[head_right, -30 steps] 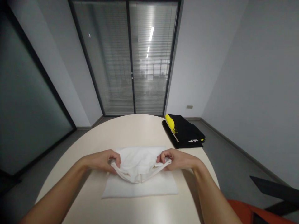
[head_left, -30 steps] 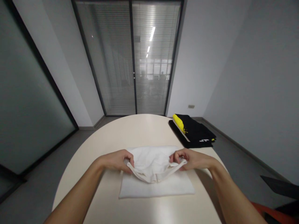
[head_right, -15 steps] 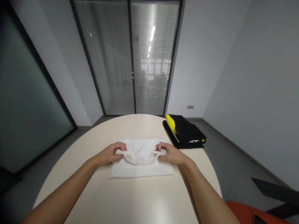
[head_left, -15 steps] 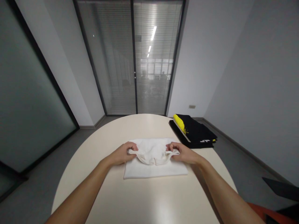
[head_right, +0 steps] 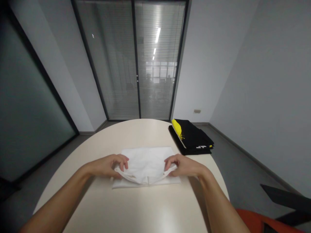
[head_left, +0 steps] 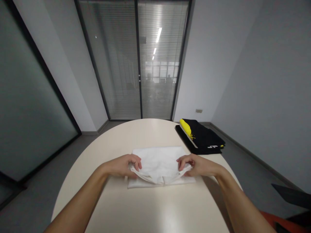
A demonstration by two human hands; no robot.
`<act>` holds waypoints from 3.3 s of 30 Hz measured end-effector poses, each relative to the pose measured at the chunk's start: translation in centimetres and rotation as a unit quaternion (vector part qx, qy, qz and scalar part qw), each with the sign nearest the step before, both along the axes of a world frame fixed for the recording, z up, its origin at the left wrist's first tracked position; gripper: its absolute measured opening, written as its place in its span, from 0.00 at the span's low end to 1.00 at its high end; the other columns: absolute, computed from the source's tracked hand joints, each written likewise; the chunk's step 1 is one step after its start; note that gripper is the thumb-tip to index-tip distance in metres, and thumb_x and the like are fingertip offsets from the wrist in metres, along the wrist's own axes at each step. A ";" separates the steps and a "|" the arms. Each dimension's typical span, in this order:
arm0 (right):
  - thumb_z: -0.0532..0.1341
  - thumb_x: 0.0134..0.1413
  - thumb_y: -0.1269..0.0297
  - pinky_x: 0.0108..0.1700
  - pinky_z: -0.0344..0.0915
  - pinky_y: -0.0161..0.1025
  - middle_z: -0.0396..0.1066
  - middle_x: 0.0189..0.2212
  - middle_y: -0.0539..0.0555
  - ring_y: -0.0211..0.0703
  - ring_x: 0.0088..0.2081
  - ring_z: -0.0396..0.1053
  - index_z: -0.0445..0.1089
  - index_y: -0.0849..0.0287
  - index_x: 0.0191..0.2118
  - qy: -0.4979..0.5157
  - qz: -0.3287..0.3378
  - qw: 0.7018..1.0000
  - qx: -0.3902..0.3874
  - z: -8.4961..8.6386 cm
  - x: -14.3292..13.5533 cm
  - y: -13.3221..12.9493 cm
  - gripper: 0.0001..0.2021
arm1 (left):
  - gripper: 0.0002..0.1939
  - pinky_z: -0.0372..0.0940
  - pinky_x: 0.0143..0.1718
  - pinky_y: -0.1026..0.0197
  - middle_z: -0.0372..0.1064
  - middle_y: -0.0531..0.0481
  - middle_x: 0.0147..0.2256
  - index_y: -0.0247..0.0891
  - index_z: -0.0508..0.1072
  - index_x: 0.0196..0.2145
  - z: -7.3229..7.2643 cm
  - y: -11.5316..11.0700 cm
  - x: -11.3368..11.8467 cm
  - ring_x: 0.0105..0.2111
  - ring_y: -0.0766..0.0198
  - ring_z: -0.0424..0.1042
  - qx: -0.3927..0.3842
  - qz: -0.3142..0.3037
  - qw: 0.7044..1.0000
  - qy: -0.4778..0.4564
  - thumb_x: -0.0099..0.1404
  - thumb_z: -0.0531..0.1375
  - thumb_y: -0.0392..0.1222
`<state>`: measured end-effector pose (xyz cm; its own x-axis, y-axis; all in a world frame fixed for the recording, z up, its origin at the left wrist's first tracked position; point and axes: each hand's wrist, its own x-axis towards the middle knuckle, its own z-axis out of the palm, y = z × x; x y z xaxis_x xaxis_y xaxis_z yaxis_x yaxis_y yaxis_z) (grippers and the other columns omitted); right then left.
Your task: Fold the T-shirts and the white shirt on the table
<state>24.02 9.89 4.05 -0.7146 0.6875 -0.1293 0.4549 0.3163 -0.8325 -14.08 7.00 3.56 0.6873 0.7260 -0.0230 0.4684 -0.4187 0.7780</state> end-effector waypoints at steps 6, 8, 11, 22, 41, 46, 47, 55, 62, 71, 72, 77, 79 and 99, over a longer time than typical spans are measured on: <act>0.72 0.42 0.55 0.54 0.62 0.41 0.76 0.41 0.54 0.51 0.49 0.70 0.81 0.55 0.35 -0.052 0.042 0.997 0.034 0.2 -0.3 -0.4 0.14 | 0.11 0.60 0.53 0.61 0.75 0.49 0.42 0.40 0.78 0.30 0.1 -0.4 0.3 0.48 0.57 0.70 0.021 -0.004 0.998 0.062 0.55 0.69 0.50; 0.69 0.47 0.52 0.53 0.63 0.42 0.77 0.39 0.54 0.50 0.47 0.71 0.82 0.55 0.34 -0.070 0.035 0.996 0.052 0.4 -0.4 -0.5 0.13 | 0.15 0.62 0.49 0.61 0.76 0.50 0.37 0.40 0.78 0.27 0.2 -0.2 0.5 0.43 0.60 0.72 0.033 0.003 0.996 0.080 0.64 0.62 0.52; 0.63 0.56 0.51 0.53 0.62 0.46 0.77 0.37 0.56 0.50 0.43 0.72 0.81 0.55 0.34 -0.083 -0.041 0.984 0.150 0.5 -1.1 -0.5 0.15 | 0.20 0.64 0.48 0.59 0.76 0.49 0.33 0.39 0.78 0.29 0.0 0.0 1.5 0.38 0.60 0.73 0.118 0.095 0.985 0.084 0.71 0.55 0.52; 0.58 0.56 0.36 0.69 0.31 0.63 0.33 0.73 0.56 0.62 0.72 0.28 0.40 0.47 0.73 -0.177 -0.019 0.960 0.214 -3.3 -4.6 -0.6 0.45 | 0.44 0.34 0.67 0.35 0.21 0.45 0.72 0.52 0.44 0.71 -3.6 -0.2 2.5 0.70 0.43 0.24 0.140 0.080 0.953 0.257 0.64 0.60 0.61; 0.52 0.64 0.51 0.52 0.65 0.45 0.77 0.45 0.61 0.52 0.47 0.73 0.76 0.61 0.47 -0.044 -0.275 0.917 0.285 -5.5 -2.5 4.2 0.22 | 0.12 0.66 0.49 0.55 0.74 0.47 0.45 0.41 0.75 0.43 -4.2 1.7 2.6 0.47 0.56 0.70 0.300 0.318 0.884 0.163 0.72 0.52 0.42; 0.56 0.57 0.52 0.45 0.66 0.42 0.78 0.37 0.57 0.48 0.38 0.73 0.77 0.60 0.37 0.016 -0.330 0.914 0.235 -6.3 -2.6 5.5 0.18 | 0.10 0.65 0.47 0.57 0.73 0.48 0.42 0.41 0.73 0.39 -4.2 2.0 2.5 0.46 0.56 0.69 0.277 0.327 0.886 0.175 0.72 0.52 0.41; 0.56 0.57 0.52 0.44 0.66 0.41 0.78 0.36 0.56 0.48 0.37 0.72 0.76 0.60 0.36 0.025 -0.337 0.914 0.226 -6.5 -2.5 5.6 0.18 | 0.10 0.65 0.46 0.57 0.73 0.48 0.42 0.41 0.73 0.39 -4.2 2.0 2.5 0.46 0.56 0.69 0.274 0.330 0.885 0.178 0.72 0.51 0.41; 0.55 0.53 0.51 0.37 0.64 0.39 0.75 0.29 0.56 0.47 0.33 0.71 0.74 0.61 0.32 0.037 -0.379 0.908 0.174 -6.9 -2.2 6.3 0.18 | 0.09 0.64 0.43 0.59 0.73 0.47 0.43 0.41 0.71 0.39 -3.8 1.7 2.0 0.46 0.57 0.70 0.247 0.352 0.885 0.176 0.72 0.51 0.40; 0.52 0.60 0.50 0.42 0.65 0.40 0.76 0.33 0.55 0.47 0.36 0.72 0.73 0.59 0.37 -0.001 -0.324 0.922 0.214 -7.2 -1.9 5.8 0.19 | 0.12 0.64 0.41 0.60 0.75 0.46 0.43 0.41 0.70 0.48 -4.5 2.0 1.5 0.42 0.58 0.74 0.218 0.378 0.891 0.126 0.71 0.52 0.45; 0.49 0.64 0.47 0.48 0.65 0.45 0.76 0.40 0.65 0.54 0.43 0.74 0.70 0.65 0.53 -0.130 -0.374 0.889 0.231 -6.5 -1.9 4.4 0.27 | 0.08 0.65 0.39 0.60 0.77 0.47 0.34 0.39 0.75 0.32 -6.0 3.6 0.2 0.35 0.59 0.74 0.122 0.445 0.887 0.004 0.62 0.58 0.44; 0.50 0.64 0.46 0.46 0.66 0.45 0.76 0.39 0.65 0.55 0.42 0.75 0.68 0.65 0.55 -0.145 -0.385 0.884 0.223 -6.2 -1.9 4.1 0.28 | 0.07 0.66 0.39 0.61 0.77 0.48 0.33 0.39 0.75 0.32 -6.1 3.7 0.2 0.35 0.59 0.75 0.120 0.445 0.888 -0.001 0.62 0.58 0.43; 0.51 0.65 0.49 0.40 0.65 0.44 0.77 0.33 0.63 0.54 0.35 0.75 0.62 0.66 0.61 -0.176 -0.345 0.899 0.204 -5.2 -1.3 3.0 0.28 | 0.07 0.67 0.35 0.62 0.76 0.48 0.33 0.37 0.75 0.35 -6.6 4.2 0.1 0.31 0.62 0.74 0.100 0.454 0.885 -0.032 0.58 0.60 0.38; 0.50 0.66 0.50 0.42 0.66 0.45 0.77 0.33 0.63 0.55 0.36 0.76 0.64 0.66 0.60 -0.191 -0.321 0.906 0.201 -4.9 -1.1 2.7 0.27 | 0.09 0.67 0.31 0.62 0.75 0.49 0.33 0.36 0.74 0.37 -6.7 4.4 0.0 0.26 0.64 0.73 0.089 0.458 0.884 -0.038 0.58 0.59 0.37; 0.55 0.57 0.34 0.68 0.27 0.66 0.29 0.73 0.54 0.64 0.71 0.22 0.42 0.42 0.72 -0.198 0.016 0.952 0.233 -3.4 -5.9 -1.1 0.42 | 0.39 0.36 0.66 0.34 0.35 0.45 0.72 0.53 0.49 0.70 -5.4 0.0 4.2 0.70 0.40 0.36 0.221 0.183 0.930 0.231 0.66 0.54 0.65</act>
<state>18.14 8.75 0.68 -0.6950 0.7147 -0.0787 0.6873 0.6283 -0.3645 -9.90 6.99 -1.87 0.3823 0.9184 0.1018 0.8842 -0.3956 0.2485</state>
